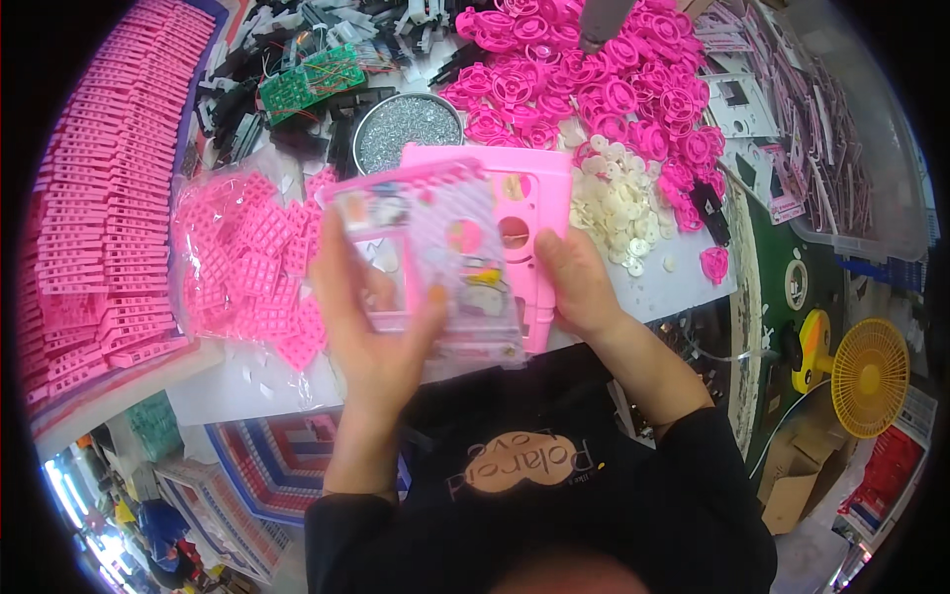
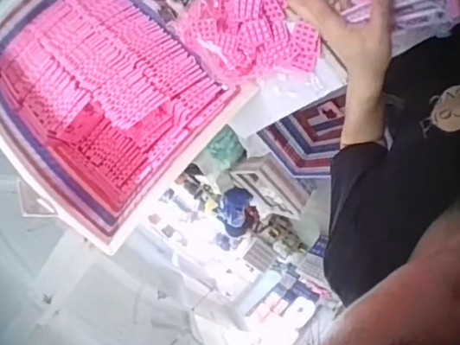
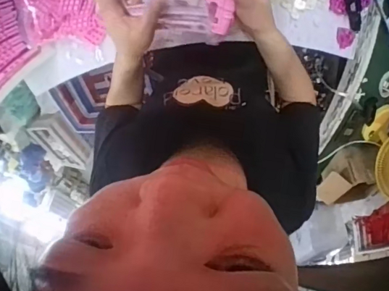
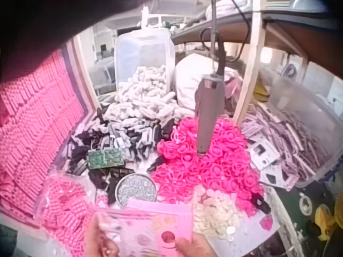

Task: Assembling and gluing electronic components, such as a circuit board and speaker, into a pink plastic toy housing.

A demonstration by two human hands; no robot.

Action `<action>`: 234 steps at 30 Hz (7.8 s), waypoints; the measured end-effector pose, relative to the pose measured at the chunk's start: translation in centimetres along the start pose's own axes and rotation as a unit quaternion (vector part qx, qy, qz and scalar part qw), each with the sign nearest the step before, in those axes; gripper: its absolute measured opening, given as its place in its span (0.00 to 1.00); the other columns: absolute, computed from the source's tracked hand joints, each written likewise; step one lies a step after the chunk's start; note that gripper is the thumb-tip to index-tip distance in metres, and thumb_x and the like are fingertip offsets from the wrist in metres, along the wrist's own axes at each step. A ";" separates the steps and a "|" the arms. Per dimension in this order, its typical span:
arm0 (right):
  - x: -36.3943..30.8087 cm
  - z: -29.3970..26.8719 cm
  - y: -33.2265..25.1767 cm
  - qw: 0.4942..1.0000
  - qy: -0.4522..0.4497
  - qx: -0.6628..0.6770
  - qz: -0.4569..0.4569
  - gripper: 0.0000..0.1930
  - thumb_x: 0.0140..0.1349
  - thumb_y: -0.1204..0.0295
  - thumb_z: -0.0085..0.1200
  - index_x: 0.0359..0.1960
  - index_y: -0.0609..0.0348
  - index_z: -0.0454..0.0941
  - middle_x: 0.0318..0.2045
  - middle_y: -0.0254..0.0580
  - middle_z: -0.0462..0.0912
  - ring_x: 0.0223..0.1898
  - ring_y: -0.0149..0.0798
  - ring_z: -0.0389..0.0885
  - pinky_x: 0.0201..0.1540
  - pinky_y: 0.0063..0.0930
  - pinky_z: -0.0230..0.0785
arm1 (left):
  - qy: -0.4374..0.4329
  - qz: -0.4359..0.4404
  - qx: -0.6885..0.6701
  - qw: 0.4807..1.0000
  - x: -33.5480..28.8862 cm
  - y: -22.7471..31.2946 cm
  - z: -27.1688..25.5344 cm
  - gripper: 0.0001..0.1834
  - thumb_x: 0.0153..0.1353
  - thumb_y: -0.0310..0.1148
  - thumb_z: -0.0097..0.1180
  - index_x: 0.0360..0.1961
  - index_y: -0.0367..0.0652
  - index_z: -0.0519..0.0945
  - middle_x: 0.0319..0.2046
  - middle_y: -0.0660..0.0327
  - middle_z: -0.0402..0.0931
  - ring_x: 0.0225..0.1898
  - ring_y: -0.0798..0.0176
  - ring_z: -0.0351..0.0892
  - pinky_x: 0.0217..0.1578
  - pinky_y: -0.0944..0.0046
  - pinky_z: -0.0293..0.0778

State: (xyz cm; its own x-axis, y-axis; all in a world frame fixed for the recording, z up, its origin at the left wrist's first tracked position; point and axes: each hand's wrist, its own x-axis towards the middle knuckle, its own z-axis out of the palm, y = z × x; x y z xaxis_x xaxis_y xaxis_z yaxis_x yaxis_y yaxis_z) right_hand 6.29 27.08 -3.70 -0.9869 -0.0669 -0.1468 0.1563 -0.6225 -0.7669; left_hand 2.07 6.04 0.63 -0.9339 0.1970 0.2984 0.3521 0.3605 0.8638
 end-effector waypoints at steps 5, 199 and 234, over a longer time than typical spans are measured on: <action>-0.2 1.3 -0.2 0.994 -0.035 -0.083 -0.066 0.25 0.71 0.56 0.61 0.59 0.64 0.75 0.49 0.37 0.83 0.47 0.27 0.80 0.50 0.25 0.75 | -0.102 -0.022 0.105 0.989 -0.5 0.4 0.6 0.53 0.51 0.32 0.73 0.76 0.37 0.56 0.53 0.49 0.66 0.54 0.50 0.69 0.56 0.53 0.69; 1.6 -1.0 -1.3 0.708 -0.094 -0.640 -0.284 0.10 0.55 0.76 0.67 0.38 0.57 0.83 0.34 0.40 0.83 0.35 0.46 0.79 0.38 0.38 0.71 | -0.166 0.148 0.116 0.968 0.1 -3.8 3.6 0.09 0.54 0.31 0.69 0.33 0.43 0.80 0.37 0.60 0.76 0.43 0.54 0.76 0.49 0.52 0.66; 2.7 0.5 0.0 0.576 -0.026 -0.795 -0.189 0.08 0.50 0.78 0.63 0.33 0.63 0.81 0.38 0.46 0.78 0.43 0.53 0.74 0.44 0.45 0.70 | -0.204 0.184 0.157 0.949 -0.3 -5.5 2.6 0.17 0.56 0.33 0.65 0.47 0.42 0.80 0.51 0.56 0.78 0.58 0.49 0.75 0.60 0.48 0.68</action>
State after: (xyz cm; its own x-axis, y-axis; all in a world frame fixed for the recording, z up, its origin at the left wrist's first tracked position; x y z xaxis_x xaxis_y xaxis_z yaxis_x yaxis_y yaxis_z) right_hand 3.61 26.48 -3.79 -0.9559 -0.2091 0.2061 -0.2711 0.8979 -0.3468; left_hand 0.60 6.38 -5.27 -0.6644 0.6756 0.3196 0.7113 0.4404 0.5479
